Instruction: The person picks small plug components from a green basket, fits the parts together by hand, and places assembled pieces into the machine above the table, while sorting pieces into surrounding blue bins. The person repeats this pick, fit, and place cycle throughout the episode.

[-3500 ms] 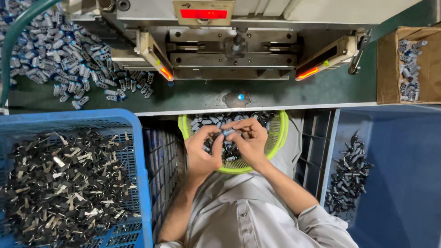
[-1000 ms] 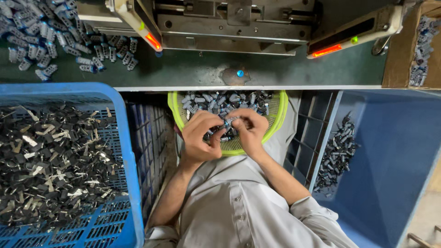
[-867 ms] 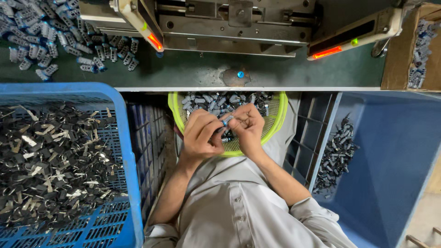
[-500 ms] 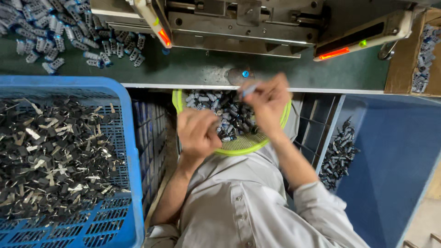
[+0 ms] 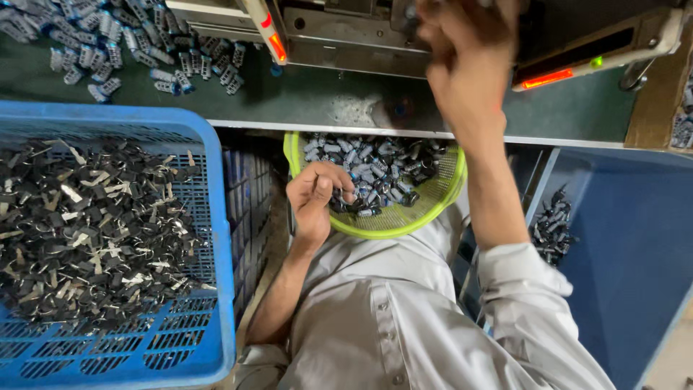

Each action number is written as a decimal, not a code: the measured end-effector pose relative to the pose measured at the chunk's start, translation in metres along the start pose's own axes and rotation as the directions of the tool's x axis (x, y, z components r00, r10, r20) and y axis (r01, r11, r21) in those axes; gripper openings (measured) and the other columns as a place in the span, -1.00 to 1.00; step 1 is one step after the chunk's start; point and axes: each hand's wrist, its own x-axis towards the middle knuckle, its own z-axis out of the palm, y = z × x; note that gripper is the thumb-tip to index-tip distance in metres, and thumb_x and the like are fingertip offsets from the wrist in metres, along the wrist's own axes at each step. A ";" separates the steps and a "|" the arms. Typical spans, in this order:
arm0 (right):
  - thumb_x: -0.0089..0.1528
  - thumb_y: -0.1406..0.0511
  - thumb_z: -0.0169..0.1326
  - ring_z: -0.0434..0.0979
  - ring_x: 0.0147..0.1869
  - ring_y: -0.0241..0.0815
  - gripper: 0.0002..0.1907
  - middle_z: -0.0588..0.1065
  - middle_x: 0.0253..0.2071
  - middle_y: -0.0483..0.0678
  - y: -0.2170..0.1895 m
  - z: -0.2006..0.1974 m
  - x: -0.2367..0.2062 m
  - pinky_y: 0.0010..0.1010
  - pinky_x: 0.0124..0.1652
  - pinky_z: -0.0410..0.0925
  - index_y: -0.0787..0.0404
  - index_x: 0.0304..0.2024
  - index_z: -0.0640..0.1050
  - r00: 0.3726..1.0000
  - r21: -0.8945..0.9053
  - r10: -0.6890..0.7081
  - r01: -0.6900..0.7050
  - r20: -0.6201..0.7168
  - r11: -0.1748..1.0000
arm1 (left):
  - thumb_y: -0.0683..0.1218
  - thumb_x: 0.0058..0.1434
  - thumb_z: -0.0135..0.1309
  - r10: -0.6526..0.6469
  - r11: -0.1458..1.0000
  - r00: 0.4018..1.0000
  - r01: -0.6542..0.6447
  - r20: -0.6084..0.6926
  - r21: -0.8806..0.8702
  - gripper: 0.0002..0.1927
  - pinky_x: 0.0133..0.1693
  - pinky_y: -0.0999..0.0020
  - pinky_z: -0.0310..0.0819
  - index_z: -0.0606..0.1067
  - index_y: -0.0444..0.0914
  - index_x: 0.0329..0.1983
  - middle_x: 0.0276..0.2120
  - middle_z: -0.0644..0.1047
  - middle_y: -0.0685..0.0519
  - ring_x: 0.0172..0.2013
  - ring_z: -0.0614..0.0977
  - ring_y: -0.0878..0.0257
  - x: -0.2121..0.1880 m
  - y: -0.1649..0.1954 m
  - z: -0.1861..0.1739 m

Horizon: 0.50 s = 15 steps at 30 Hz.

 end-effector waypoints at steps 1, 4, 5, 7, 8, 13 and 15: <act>0.06 0.57 0.06 0.55 -0.17 0.05 -0.74 0.55 -0.34 -0.04 -0.012 -0.009 -0.007 -0.16 0.01 0.41 0.28 -0.23 0.61 0.996 0.055 0.087 -0.089 0.032 0.995 | 0.03 0.51 0.03 0.006 1.000 1.000 -0.006 -0.020 0.012 -0.64 -0.23 0.35 0.44 0.40 -0.38 -0.22 -0.28 0.54 -0.10 -0.35 0.54 0.23 0.002 0.002 0.001; 0.20 0.47 0.01 0.63 -0.01 0.05 -0.90 0.56 -0.18 0.06 -0.053 -0.011 -0.043 -0.17 0.11 0.42 0.21 -0.27 0.50 0.991 0.434 0.131 -0.135 0.040 0.891 | -0.04 0.50 0.04 0.044 0.999 0.998 -0.044 -0.033 -0.020 -0.72 -0.25 0.36 0.43 0.39 -0.37 -0.21 -0.29 0.54 -0.09 -0.35 0.54 0.24 0.009 0.009 0.005; 0.19 0.44 0.11 0.64 0.00 -0.02 -0.82 0.59 -0.13 0.07 -0.066 -0.004 -0.061 -0.21 0.08 0.44 0.26 -0.14 0.54 0.945 0.501 0.241 -0.323 0.222 0.803 | -0.08 0.49 0.05 0.031 0.999 0.999 -0.033 -0.041 -0.032 -0.76 -0.24 0.37 0.43 0.40 -0.37 -0.20 -0.28 0.54 -0.09 -0.35 0.53 0.25 0.011 0.011 0.007; 0.22 0.46 0.19 0.63 -0.04 -0.13 -0.75 0.61 -0.12 0.07 -0.085 0.017 -0.100 -0.32 0.00 0.49 0.31 -0.03 0.59 0.777 0.560 0.435 -0.630 0.455 0.538 | -0.15 0.47 0.06 0.004 0.999 0.999 -0.006 -0.044 -0.048 -0.83 -0.23 0.38 0.43 0.41 -0.37 -0.18 -0.28 0.55 -0.09 -0.34 0.52 0.25 0.013 0.016 0.011; 0.26 0.52 0.18 0.62 -0.09 -0.17 -0.80 0.62 -0.17 0.07 -0.091 0.028 -0.119 -0.38 -0.05 0.51 0.32 -0.06 0.60 0.673 0.578 0.531 -0.730 0.515 0.365 | -0.18 0.39 0.10 0.007 1.000 0.998 -0.006 -0.056 0.018 -0.85 -0.25 0.41 0.46 0.39 -0.36 -0.15 -0.20 0.53 -0.06 -0.34 0.53 0.28 0.014 0.018 0.013; 0.30 0.67 0.03 0.62 0.09 -0.14 -0.78 0.58 -0.01 0.16 -0.085 0.038 -0.176 -0.41 0.04 0.50 0.38 -0.08 0.53 0.752 0.753 0.543 -0.588 0.374 0.295 | -0.31 0.28 0.19 0.013 0.826 0.999 -0.029 0.033 0.563 -0.81 -0.16 0.45 0.50 0.46 -0.41 -0.09 -0.18 0.56 -0.09 -0.23 0.60 0.29 0.017 0.031 0.025; 0.33 0.68 0.01 0.61 0.11 -0.11 -0.76 0.57 0.01 0.20 -0.081 0.033 -0.176 -0.39 0.06 0.50 0.37 -0.03 0.47 0.734 0.783 0.549 -0.585 0.400 0.212 | -0.30 0.25 0.22 0.053 0.734 0.997 -0.080 0.060 0.675 -0.81 -0.20 0.48 0.51 0.49 -0.39 -0.11 -0.28 0.58 -0.04 -0.28 0.63 0.35 0.019 0.034 0.030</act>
